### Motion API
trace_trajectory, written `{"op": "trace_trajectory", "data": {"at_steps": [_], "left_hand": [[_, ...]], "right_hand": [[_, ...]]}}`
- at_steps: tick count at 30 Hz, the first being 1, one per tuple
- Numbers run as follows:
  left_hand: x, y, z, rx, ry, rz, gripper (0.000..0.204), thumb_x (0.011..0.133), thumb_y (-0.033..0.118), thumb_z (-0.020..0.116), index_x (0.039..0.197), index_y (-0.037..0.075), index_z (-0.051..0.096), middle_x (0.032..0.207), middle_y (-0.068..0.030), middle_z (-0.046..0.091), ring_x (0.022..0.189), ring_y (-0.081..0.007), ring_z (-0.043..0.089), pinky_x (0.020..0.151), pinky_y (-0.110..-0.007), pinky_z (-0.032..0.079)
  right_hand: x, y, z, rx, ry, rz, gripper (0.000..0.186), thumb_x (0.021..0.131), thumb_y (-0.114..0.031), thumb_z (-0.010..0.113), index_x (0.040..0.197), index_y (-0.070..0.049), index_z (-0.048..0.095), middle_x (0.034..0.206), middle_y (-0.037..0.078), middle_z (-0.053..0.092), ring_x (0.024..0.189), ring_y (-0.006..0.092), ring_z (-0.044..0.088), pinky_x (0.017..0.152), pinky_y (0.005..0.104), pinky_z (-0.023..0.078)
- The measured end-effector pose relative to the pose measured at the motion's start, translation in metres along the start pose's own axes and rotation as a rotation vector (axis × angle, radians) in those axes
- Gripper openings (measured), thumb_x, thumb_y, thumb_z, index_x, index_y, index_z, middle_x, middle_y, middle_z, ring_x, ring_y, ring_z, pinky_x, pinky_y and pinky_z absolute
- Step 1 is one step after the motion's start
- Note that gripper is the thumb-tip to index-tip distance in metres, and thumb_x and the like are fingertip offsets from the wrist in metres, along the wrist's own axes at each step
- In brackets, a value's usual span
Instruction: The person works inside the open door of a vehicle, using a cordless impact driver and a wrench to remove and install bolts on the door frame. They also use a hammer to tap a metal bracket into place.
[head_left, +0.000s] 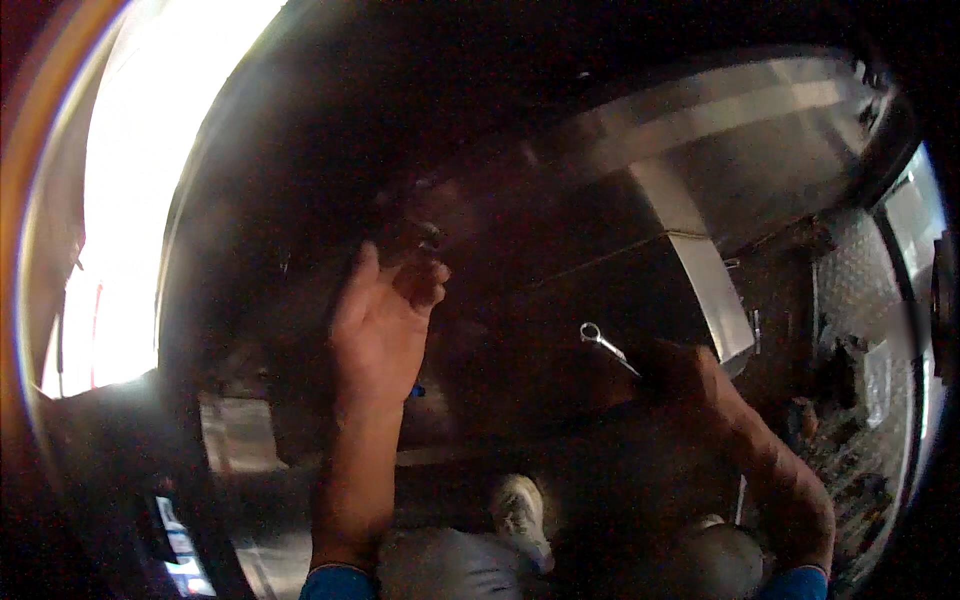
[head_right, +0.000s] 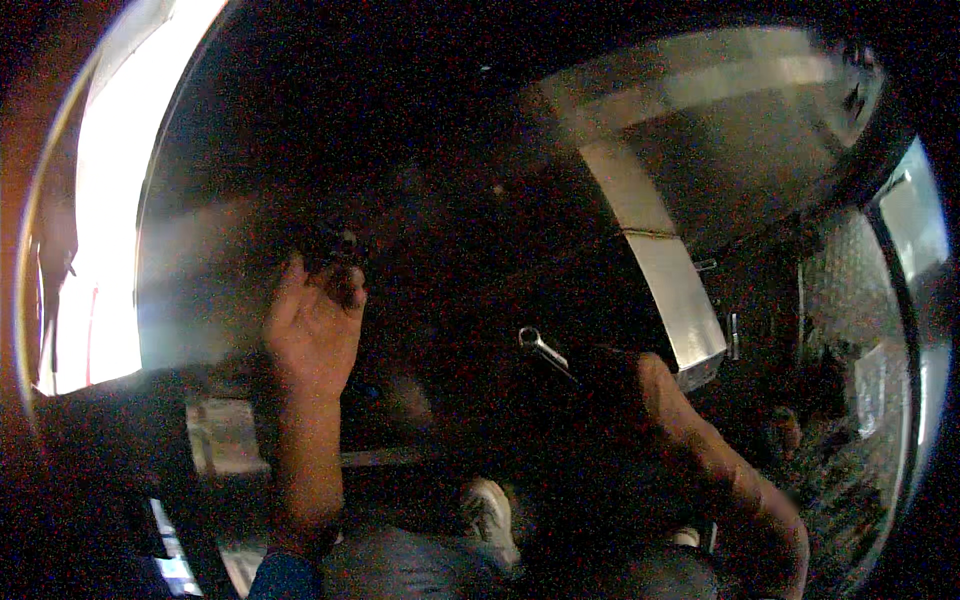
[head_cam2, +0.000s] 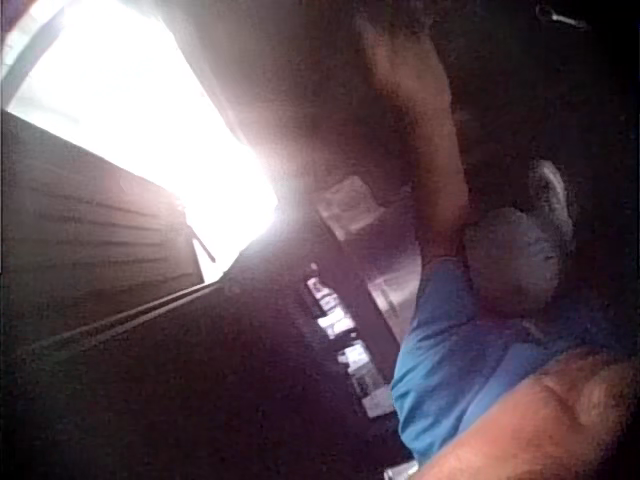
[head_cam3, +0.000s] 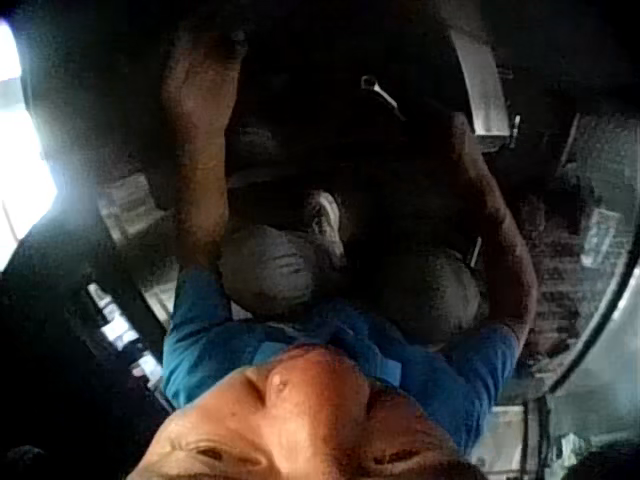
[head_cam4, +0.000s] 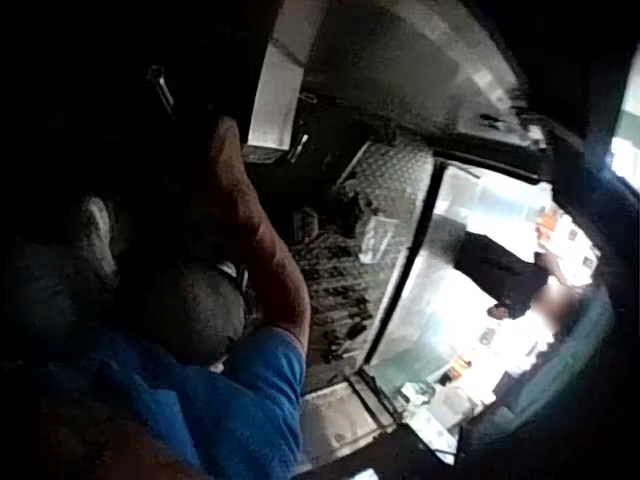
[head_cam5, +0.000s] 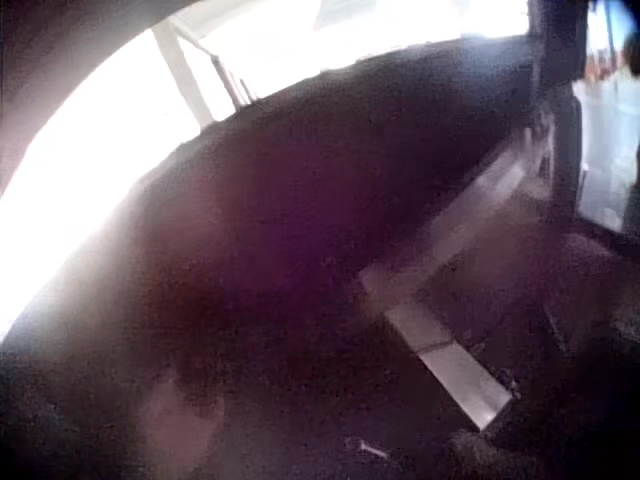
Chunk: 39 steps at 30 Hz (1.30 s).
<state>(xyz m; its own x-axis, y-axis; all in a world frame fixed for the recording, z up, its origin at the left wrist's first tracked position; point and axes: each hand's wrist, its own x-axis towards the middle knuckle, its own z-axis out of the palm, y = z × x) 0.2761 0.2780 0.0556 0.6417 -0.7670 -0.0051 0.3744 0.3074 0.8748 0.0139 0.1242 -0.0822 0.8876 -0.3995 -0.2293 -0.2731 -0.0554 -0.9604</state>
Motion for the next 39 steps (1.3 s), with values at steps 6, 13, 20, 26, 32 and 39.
{"op": "trace_trajectory", "data": {"at_steps": [6, 13, 20, 26, 32, 39], "left_hand": [[-0.002, 0.004, -0.001, 0.114, 0.077, 0.023, 0.033, 0.097, 0.03, 0.049, 0.119, 0.007, 0.056, 0.111, -0.0117, 0.062, 0.09, -0.021, 0.06, 0.076, -0.033, 0.047], [-0.012, -0.002, 0.002, 0.098, 0.218, 0.038, 0.031, 0.096, 0.027, 0.05, 0.121, 0.009, 0.053, 0.112, -0.007, 0.06, 0.093, -0.0201, 0.059, 0.08, -0.031, 0.047], [-0.01, -0.008, 0.006, 0.021, 0.046, -0.007, 0.036, 0.096, 0.028, 0.046, 0.125, 0.007, 0.05, 0.119, -0.0084, 0.057, 0.094, -0.0215, 0.058, 0.079, -0.032, 0.046], [-0.006, -0.011, 0.007, -0.007, 0.044, 0.01, 0.035, 0.094, 0.025, 0.051, 0.124, 0.007, 0.051, 0.12, -0.0093, 0.057, 0.097, -0.0222, 0.058, 0.081, -0.034, 0.047], [-0.008, -0.006, 0.003, -0.005, 0.051, 0.04, 0.033, 0.095, 0.025, 0.052, 0.123, 0.008, 0.052, 0.119, -0.0096, 0.057, 0.105, -0.0211, 0.056, 0.086, -0.035, 0.049], [-0.013, 0.0, 0.018, 0.066, 0.239, 0.034, 0.03, 0.097, 0.03, 0.052, 0.116, 0.007, 0.057, 0.111, -0.0111, 0.063, 0.094, -0.0217, 0.062, 0.079, -0.034, 0.054]], "right_hand": [[0.023, 0.004, -0.009, -0.129, 0.007, -0.098, 0.026, 0.081, -0.008, 0.063, 0.107, -0.003, 0.063, 0.09, 0.017, 0.065, 0.08, 0.0292, 0.065, 0.068, 0.0339, 0.05], [0.018, 0.042, 0.004, -0.173, 0.064, -0.279, 0.045, 0.078, -0.01, 0.065, 0.122, -0.003, 0.057, 0.096, 0.017, 0.065, 0.08, 0.0313, 0.065, 0.069, 0.0355, 0.053], [0.018, 0.025, -0.012, -0.287, 0.052, -0.399, 0.053, 0.074, -0.01, 0.067, 0.125, -0.003, 0.055, 0.089, 0.017, 0.062, 0.073, 0.0337, 0.063, 0.059, 0.0392, 0.051], [0.013, 0.013, -0.018, -0.222, 0.038, -0.353, 0.056, 0.072, -0.011, 0.069, 0.125, -0.002, 0.055, 0.086, 0.018, 0.061, 0.072, 0.0353, 0.062, 0.06, 0.0401, 0.051], [0.026, 0.005, -0.012, -0.078, -0.009, -0.402, 0.058, 0.074, -0.01, 0.066, 0.13, -0.01, 0.052, 0.099, 0.017, 0.062, 0.082, 0.0347, 0.063, 0.066, 0.039, 0.053], [0.071, -0.058, -0.019, -0.517, 0.024, -0.494, 0.056, 0.079, -0.019, 0.056, 0.134, -0.017, 0.049, 0.121, 0.012, 0.061, 0.088, 0.0319, 0.066, 0.07, 0.0426, 0.055]]}}
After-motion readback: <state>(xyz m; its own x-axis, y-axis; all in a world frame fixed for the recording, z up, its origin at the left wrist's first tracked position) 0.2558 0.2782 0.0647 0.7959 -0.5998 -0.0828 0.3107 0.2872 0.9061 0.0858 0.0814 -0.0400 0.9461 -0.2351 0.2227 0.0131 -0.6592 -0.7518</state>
